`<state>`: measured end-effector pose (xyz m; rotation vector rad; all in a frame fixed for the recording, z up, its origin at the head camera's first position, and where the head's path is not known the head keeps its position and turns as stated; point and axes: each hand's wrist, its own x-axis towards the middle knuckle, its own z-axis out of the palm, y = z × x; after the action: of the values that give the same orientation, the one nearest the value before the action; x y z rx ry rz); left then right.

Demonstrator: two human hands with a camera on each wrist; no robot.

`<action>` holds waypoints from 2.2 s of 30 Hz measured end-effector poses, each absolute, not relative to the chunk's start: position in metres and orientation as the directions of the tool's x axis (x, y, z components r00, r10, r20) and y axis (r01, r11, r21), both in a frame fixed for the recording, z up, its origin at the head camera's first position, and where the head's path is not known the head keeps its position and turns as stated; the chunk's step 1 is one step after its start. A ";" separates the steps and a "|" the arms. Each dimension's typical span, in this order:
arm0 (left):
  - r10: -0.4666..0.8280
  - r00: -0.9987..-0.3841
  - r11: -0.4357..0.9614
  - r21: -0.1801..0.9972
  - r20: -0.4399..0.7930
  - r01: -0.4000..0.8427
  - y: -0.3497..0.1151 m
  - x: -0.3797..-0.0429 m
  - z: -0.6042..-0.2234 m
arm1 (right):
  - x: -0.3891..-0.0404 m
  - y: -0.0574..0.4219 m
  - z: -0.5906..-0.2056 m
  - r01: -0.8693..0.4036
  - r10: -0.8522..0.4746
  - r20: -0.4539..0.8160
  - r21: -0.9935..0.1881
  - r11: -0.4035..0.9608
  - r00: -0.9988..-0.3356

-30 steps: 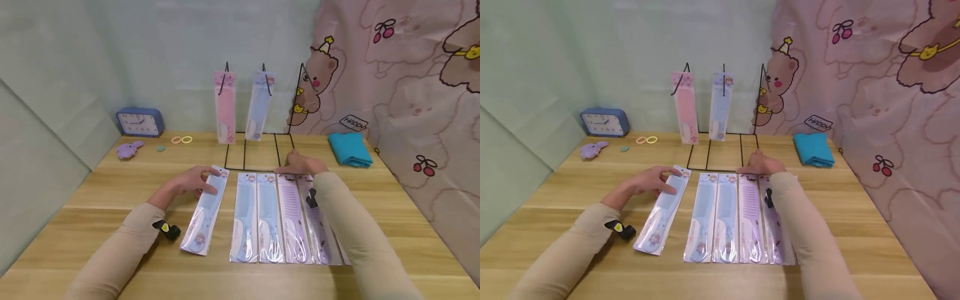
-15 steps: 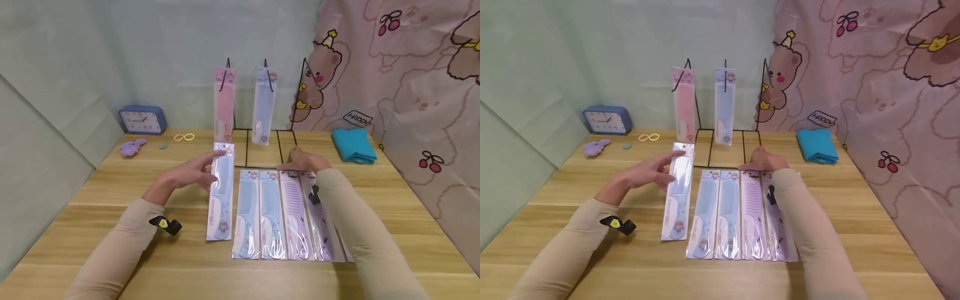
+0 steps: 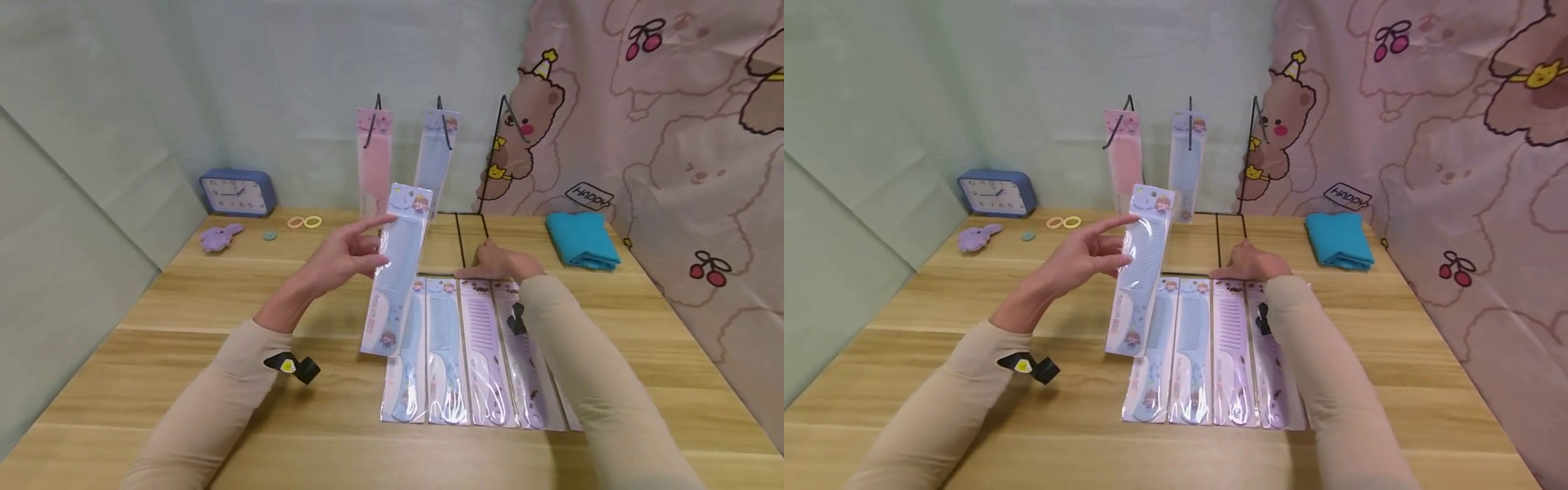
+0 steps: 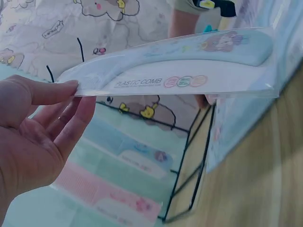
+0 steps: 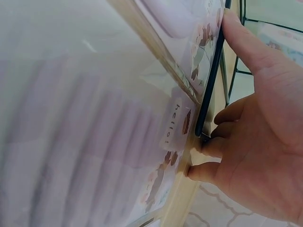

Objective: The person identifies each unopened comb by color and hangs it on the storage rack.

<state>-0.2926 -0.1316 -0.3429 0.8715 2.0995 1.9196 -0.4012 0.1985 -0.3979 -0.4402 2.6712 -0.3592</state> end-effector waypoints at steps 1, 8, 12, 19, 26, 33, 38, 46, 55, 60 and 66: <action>0.511 -0.817 -0.004 0.951 0.268 0.309 -0.128 -0.293 -0.341 | -0.401 0.199 -0.398 -0.252 -0.356 -0.348 -0.308 0.917 -0.868; 0.492 -0.805 -0.078 0.938 0.331 0.338 -0.103 -0.301 -0.332 | -0.401 0.199 -0.395 -0.271 -0.368 -0.345 -0.298 0.915 -0.863; 0.497 -0.784 -0.121 0.925 0.371 0.361 -0.088 -0.307 -0.323 | -0.401 0.199 -0.393 -0.249 -0.354 -0.357 -0.308 0.918 -0.864; 0.500 -0.752 -0.141 0.897 0.429 0.418 -0.071 -0.317 -0.314 | -0.402 0.198 -0.393 -0.233 -0.337 -0.375 -0.294 0.927 -0.864; 0.467 -0.754 -0.163 0.883 0.462 0.441 -0.067 -0.326 -0.317 | -0.402 0.198 -0.392 -0.267 -0.354 -0.349 -0.274 0.924 -0.868; 0.423 -0.772 -0.138 0.876 0.475 0.463 -0.063 -0.338 -0.319 | -0.403 0.199 -0.395 -0.253 -0.352 -0.361 -0.294 0.922 -0.864; 0.372 -0.840 -0.047 0.912 0.395 0.408 -0.059 -0.352 -0.317 | -0.402 0.200 -0.396 -0.230 -0.332 -0.373 -0.293 0.928 -0.866; 0.341 -0.871 0.005 0.926 0.353 0.377 -0.051 -0.374 -0.313 | -0.399 0.200 -0.398 -0.223 -0.328 -0.365 -0.299 0.928 -0.871; 0.305 -0.915 0.074 0.951 0.265 0.300 -0.044 -0.398 -0.307 | -0.399 0.199 -0.397 -0.245 -0.347 -0.348 -0.305 0.920 -0.871; 0.298 -0.925 0.076 0.960 0.235 0.268 -0.039 -0.404 -0.304 | -0.399 0.199 -0.397 -0.260 -0.358 -0.346 -0.301 0.918 -0.867; 0.320 -0.916 0.095 0.953 0.243 0.286 -0.038 -0.409 -0.310 | -0.397 0.199 -0.398 -0.245 -0.340 -0.341 -0.293 0.924 -0.877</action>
<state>-0.4087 -0.0383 -0.3101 0.6389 2.3044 1.9962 -0.3973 0.1989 -0.3976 -0.4258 2.6918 -0.3396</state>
